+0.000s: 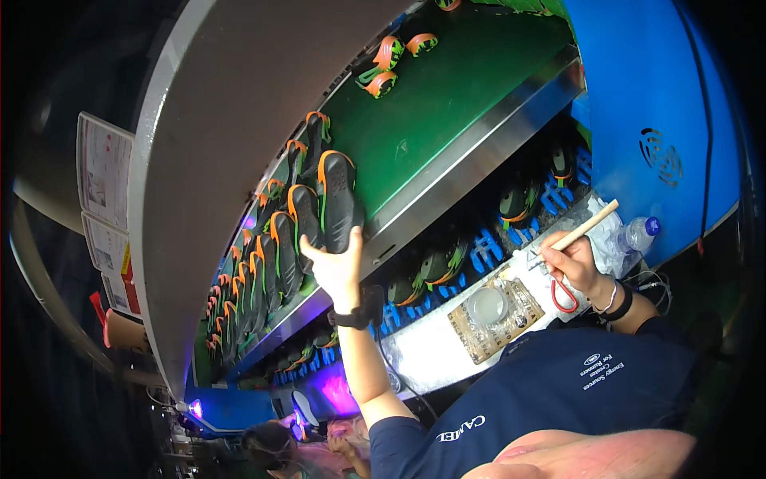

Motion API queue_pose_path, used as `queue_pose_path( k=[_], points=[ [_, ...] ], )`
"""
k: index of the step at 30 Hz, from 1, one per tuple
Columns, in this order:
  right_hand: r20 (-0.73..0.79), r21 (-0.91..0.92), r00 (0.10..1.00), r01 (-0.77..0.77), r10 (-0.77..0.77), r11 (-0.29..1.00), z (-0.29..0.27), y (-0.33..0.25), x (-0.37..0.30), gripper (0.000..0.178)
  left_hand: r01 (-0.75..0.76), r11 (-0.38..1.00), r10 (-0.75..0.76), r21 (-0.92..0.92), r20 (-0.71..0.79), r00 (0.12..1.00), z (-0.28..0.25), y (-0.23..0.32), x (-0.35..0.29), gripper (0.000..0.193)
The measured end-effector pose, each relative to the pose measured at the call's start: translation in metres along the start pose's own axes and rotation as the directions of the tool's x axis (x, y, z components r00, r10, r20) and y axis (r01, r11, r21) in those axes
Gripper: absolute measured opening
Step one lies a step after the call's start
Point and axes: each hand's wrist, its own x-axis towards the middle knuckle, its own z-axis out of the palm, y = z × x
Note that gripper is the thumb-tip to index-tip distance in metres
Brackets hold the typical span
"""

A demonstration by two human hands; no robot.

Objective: Applying adhesive to shoe soles and placing them on a conveyor belt in a manufacturing facility.

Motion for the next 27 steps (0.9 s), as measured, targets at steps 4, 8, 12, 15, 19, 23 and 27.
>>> queue_pose_path(
  k=[4, 8, 12, 15, 19, 23, 27],
  points=[
    [0.002, 0.011, 1.0, -0.026, 0.026, 1.0, 0.004, 0.005, 0.004, 0.008, -0.03, 0.781, -0.097, -0.624, -0.169, 0.981, -0.056, -0.035, 0.018, 0.062],
    [-0.002, -0.041, 0.994, -0.111, 0.111, 0.993, 0.005, 0.028, 0.008, 0.008, -0.107, 0.436, -0.018, -0.894, -0.127, 0.992, -0.122, -0.061, -0.004, 0.052],
    [0.107, -0.194, 0.967, -0.207, 0.23, 0.959, 0.002, 0.083, 0.016, 0.01, 0.133, 0.26, 0.25, -0.957, 0.199, 0.947, -0.118, -0.08, -0.068, 0.075],
    [0.176, -0.374, 0.887, -0.342, 0.428, 0.862, 0.0, 0.134, 0.015, 0.014, 0.415, 0.403, 0.098, -0.816, 0.489, 0.867, -0.069, -0.117, -0.114, 0.073],
    [0.241, -0.515, 0.864, -0.273, 0.442, 0.813, 0.003, 0.179, 0.007, 0.016, 0.73, 0.042, -0.025, -0.682, 0.729, 0.684, -0.007, -0.173, -0.179, 0.057],
    [0.262, -0.593, 0.865, -0.205, 0.427, 0.779, 0.007, 0.196, 0.005, 0.012, 0.715, -0.315, -0.04, -0.625, 0.761, 0.648, -0.003, -0.209, -0.239, 0.074],
    [0.24, -0.719, 0.843, -0.179, 0.482, 0.672, 0.013, 0.2, 0.005, 0.015, 0.765, -0.305, 0.091, -0.567, 0.783, 0.616, -0.005, -0.215, -0.273, 0.075]
  ],
)
